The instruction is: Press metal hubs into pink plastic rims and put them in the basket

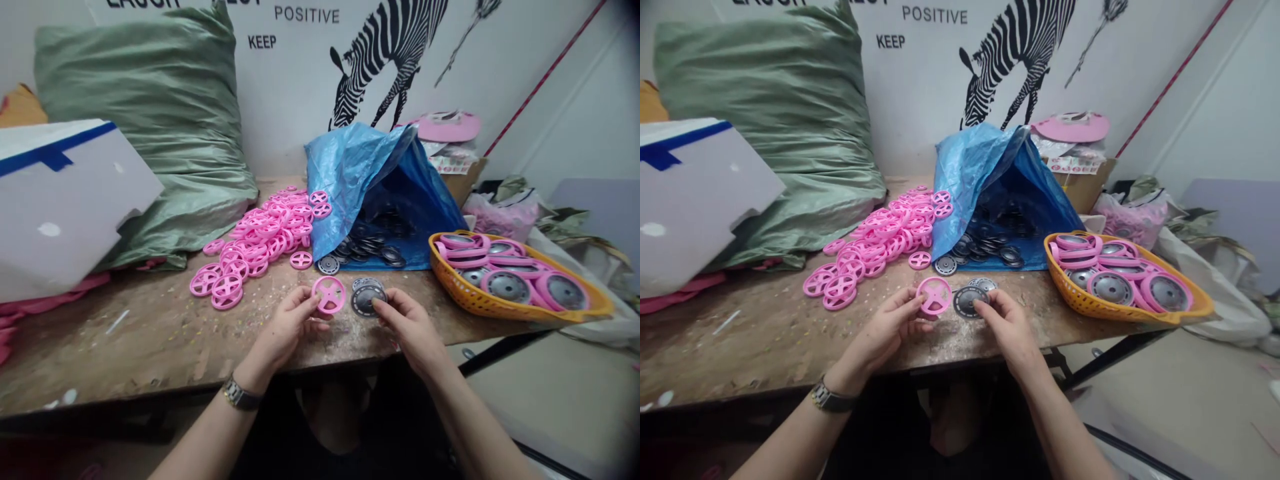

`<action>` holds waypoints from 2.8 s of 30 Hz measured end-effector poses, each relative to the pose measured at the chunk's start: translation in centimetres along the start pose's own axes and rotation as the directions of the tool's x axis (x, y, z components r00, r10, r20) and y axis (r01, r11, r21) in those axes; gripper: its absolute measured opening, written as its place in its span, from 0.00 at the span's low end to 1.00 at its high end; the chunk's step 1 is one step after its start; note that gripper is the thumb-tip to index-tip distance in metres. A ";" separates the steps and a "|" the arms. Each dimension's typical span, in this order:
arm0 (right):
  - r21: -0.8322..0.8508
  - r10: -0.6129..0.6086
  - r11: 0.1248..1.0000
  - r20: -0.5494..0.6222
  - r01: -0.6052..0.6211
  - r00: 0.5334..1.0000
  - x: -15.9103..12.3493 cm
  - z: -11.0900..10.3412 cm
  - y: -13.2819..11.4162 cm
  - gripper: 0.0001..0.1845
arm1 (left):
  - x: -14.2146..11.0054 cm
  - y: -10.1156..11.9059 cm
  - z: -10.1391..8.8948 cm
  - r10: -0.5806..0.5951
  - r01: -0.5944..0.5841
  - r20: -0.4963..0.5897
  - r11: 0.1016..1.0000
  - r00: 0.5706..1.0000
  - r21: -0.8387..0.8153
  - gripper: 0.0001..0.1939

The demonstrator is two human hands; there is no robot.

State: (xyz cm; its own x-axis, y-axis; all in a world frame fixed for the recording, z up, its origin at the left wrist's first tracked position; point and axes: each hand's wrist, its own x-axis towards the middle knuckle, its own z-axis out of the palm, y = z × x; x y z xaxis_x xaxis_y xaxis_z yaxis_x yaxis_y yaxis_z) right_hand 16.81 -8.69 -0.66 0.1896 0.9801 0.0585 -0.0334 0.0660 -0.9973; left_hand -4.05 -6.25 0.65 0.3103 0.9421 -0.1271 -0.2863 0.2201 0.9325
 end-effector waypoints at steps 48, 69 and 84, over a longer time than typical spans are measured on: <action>-0.337 -0.228 0.915 0.029 0.224 0.973 -4.2 0.1 1.9 0.19 | -3.4 -3.9 2.7 -0.054 0.036 0.116 0.988 0.992 0.149 0.17; -0.053 -0.037 0.998 0.062 0.041 0.997 -5.1 0.3 0.4 0.11 | -4.1 -4.2 4.2 0.073 -0.120 0.146 0.930 0.987 0.347 0.14; -0.011 -0.085 0.996 0.070 0.086 0.994 -5.8 1.0 0.3 0.07 | -3.8 -4.1 4.0 0.114 -0.156 0.130 0.907 0.985 0.392 0.19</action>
State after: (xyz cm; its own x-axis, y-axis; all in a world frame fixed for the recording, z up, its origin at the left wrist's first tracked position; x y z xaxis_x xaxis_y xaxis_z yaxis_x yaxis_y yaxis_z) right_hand 14.76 -14.21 -1.21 0.1230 0.9817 0.1457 -0.0060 0.1475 -0.9890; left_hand -0.40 -11.79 -1.30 0.3906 0.9202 0.0248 0.0471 -0.0469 0.9978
